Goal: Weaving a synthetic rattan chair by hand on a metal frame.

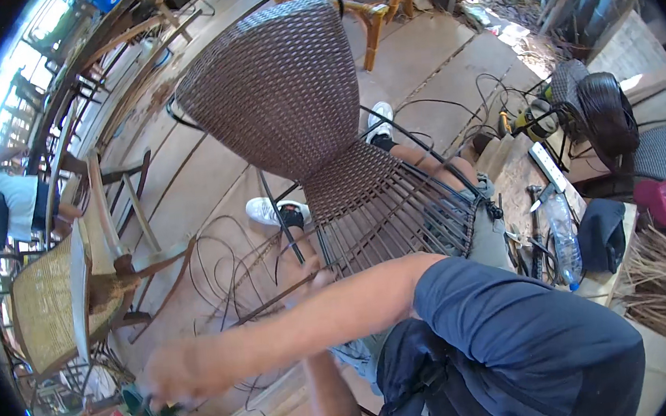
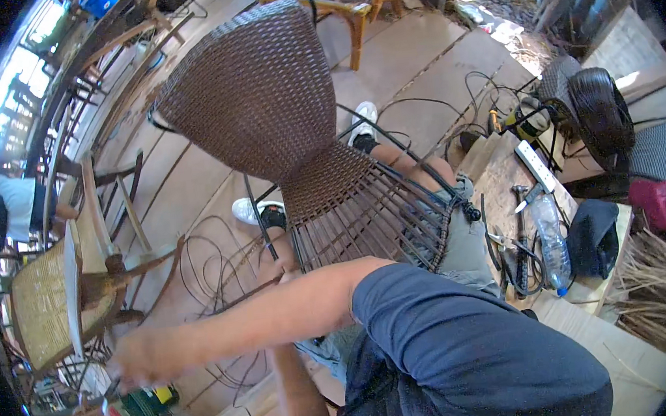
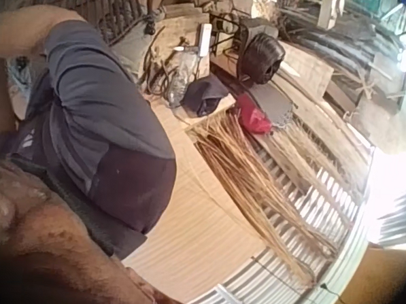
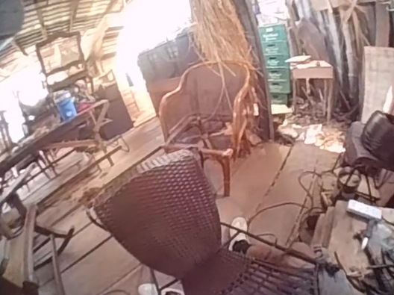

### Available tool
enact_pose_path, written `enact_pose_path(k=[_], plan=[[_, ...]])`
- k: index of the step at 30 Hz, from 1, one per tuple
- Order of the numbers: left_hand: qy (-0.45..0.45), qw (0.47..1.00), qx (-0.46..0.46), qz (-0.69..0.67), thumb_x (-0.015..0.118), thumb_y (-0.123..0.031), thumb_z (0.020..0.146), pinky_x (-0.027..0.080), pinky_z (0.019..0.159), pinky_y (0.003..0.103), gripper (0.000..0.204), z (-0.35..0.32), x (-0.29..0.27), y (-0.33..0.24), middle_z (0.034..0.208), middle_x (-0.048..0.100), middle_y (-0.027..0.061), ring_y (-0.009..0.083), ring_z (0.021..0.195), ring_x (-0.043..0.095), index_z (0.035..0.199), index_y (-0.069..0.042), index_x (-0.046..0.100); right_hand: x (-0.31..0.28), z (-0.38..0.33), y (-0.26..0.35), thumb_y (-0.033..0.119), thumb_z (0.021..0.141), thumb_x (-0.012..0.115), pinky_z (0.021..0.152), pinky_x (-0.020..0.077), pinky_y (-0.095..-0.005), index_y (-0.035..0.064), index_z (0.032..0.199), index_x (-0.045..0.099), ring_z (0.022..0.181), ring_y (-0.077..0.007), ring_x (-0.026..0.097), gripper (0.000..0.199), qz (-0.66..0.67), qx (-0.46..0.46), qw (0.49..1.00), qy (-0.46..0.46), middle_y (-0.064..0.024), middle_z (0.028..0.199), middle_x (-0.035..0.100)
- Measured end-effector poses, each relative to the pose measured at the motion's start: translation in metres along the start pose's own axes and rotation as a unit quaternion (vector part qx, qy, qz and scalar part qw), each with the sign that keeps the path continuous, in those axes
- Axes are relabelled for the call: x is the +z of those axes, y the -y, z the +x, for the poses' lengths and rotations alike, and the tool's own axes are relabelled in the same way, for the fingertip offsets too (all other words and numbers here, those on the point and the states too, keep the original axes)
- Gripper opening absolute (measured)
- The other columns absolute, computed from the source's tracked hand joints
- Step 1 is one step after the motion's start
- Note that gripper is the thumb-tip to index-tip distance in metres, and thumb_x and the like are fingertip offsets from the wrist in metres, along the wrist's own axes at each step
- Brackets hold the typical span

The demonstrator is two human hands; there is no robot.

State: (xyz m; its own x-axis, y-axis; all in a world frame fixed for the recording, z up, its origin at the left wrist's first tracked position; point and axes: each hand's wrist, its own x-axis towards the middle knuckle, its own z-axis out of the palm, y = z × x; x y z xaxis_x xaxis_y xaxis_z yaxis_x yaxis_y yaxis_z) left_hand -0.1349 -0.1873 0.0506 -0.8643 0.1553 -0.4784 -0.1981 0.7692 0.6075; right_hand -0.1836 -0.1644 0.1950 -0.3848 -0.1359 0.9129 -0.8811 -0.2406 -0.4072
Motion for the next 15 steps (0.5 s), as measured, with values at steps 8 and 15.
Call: enact_pose_path(k=[8,15], plan=[[-0.113,0.705,0.344,-0.61,0.047,-0.016,0.09,0.042,0.056,0.022,0.015,0.015,-0.28,0.06,0.069,0.051,0.0013,0.0095,0.062,0.048,0.094,-0.004,0.054,-0.095,-0.224,-0.002,0.03,0.078,0.058,0.073,0.0485,-0.0395,0.0124,0.091,0.066,0.085,-0.0301,0.061,0.023,-0.295,0.572,0.735,0.214,-0.0107,0.086,0.064],[-0.03,0.97,0.239,0.016,0.042,-0.017,0.087,0.046,0.063,0.029,0.022,0.038,-0.094,0.117,0.096,0.06,0.0094,0.0159,0.078,0.056,0.099,-0.006,0.056,-0.049,-0.086,-0.013,0.025,0.085,0.048,0.072,0.0476,-0.0364,0.0043,0.095,0.061,0.088,-0.027,0.059,0.027,-0.134,0.365,0.921,-0.042,-0.0143,0.091,0.062]])
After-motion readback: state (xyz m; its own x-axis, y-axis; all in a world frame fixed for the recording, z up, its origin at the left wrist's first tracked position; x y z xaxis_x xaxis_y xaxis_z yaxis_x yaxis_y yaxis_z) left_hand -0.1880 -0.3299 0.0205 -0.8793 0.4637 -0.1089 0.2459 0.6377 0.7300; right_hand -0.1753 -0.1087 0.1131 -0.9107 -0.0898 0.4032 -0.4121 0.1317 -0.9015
